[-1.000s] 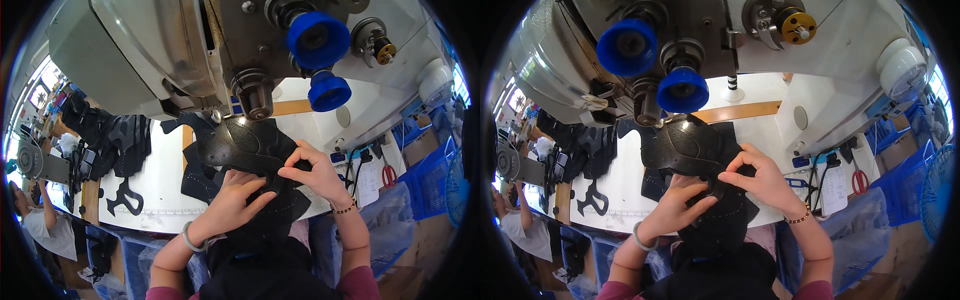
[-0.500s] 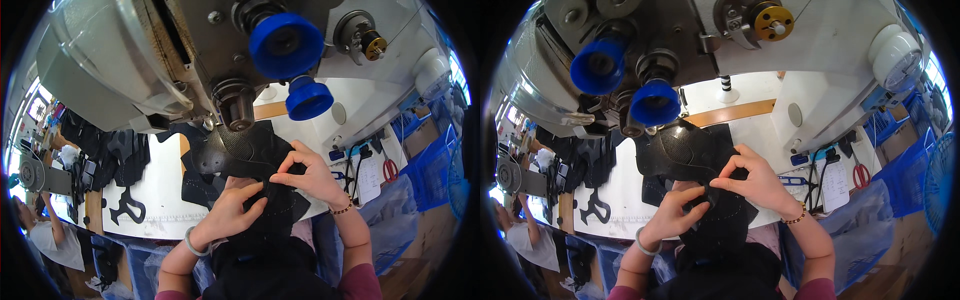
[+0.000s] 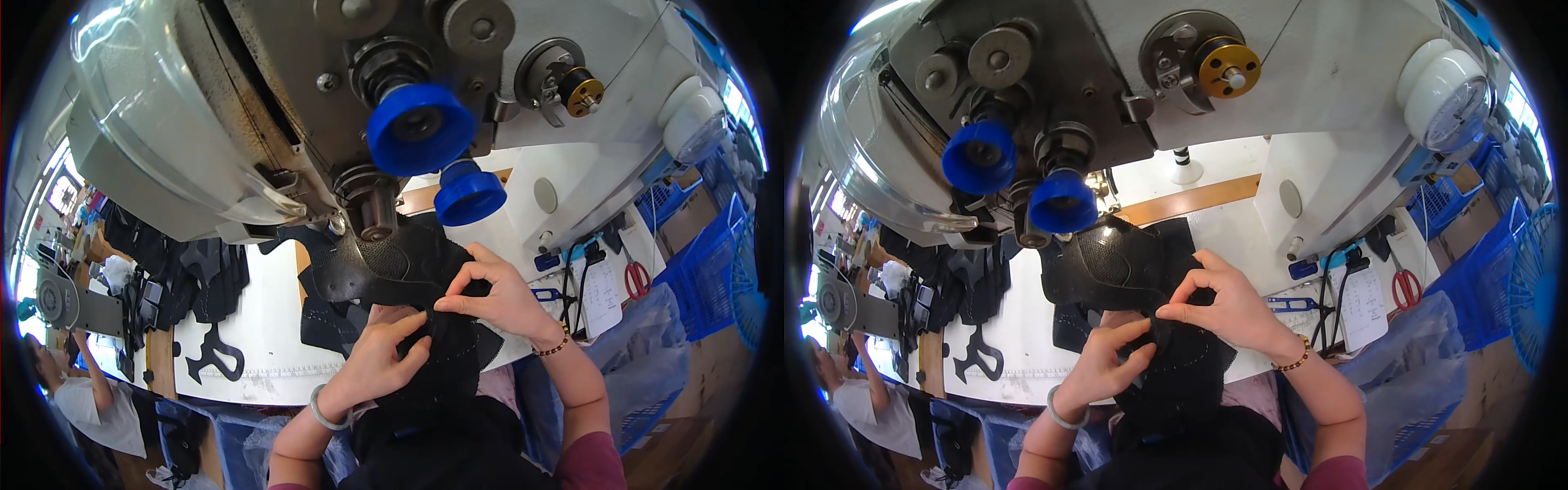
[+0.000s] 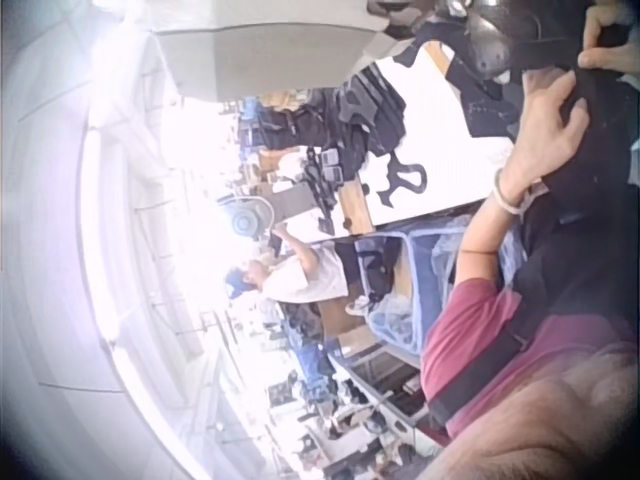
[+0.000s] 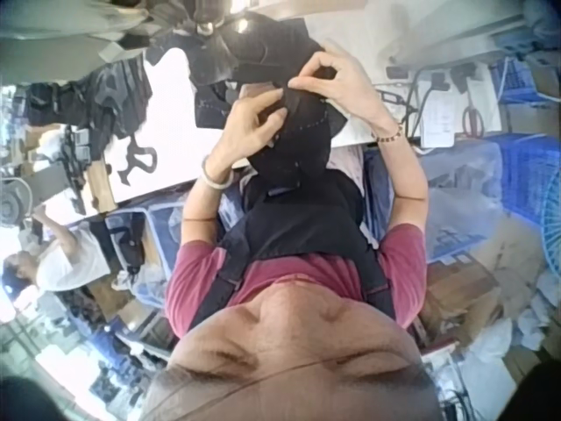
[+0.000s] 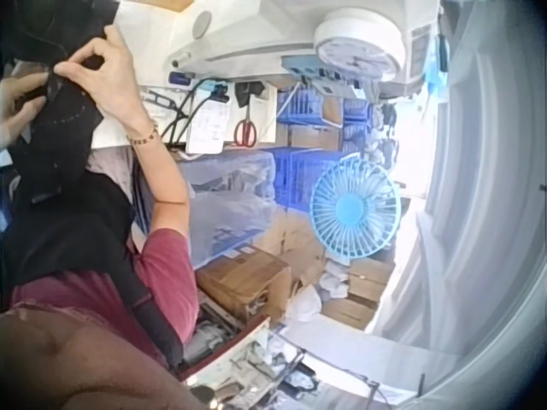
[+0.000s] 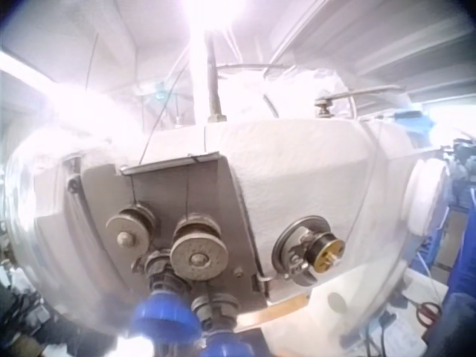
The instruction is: The person aligns shoe component pieces, sews them together using a sewing machine, and places the sewn piece into a bin.
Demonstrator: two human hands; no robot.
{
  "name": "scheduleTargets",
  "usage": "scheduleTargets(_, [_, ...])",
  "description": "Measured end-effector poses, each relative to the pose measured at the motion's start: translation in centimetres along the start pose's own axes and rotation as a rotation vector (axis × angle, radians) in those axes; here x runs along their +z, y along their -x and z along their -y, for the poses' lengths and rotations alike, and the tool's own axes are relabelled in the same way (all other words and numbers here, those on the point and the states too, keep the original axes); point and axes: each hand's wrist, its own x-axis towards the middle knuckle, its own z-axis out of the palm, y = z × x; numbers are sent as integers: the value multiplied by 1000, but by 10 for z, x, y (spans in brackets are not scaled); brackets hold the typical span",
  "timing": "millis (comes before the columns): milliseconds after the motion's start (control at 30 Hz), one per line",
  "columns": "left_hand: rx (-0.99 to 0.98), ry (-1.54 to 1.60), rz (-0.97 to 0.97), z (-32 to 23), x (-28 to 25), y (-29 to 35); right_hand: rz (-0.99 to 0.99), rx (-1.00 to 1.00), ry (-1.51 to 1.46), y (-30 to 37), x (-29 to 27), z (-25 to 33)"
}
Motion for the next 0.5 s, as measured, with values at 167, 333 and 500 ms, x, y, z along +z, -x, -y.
scheduleTargets(167, [0, -22, -57, -1, 4, 0, -5, -25, 38, 1, 1, 1])
scheduleTargets(333, [-48, -15, -104, 3, 11, -3, -46, -35, 99, 4, 1, 4])
scheduleTargets(500, [-121, 51, -140, 0, 12, -6, -73, -75, 105, 4, 1, 1])
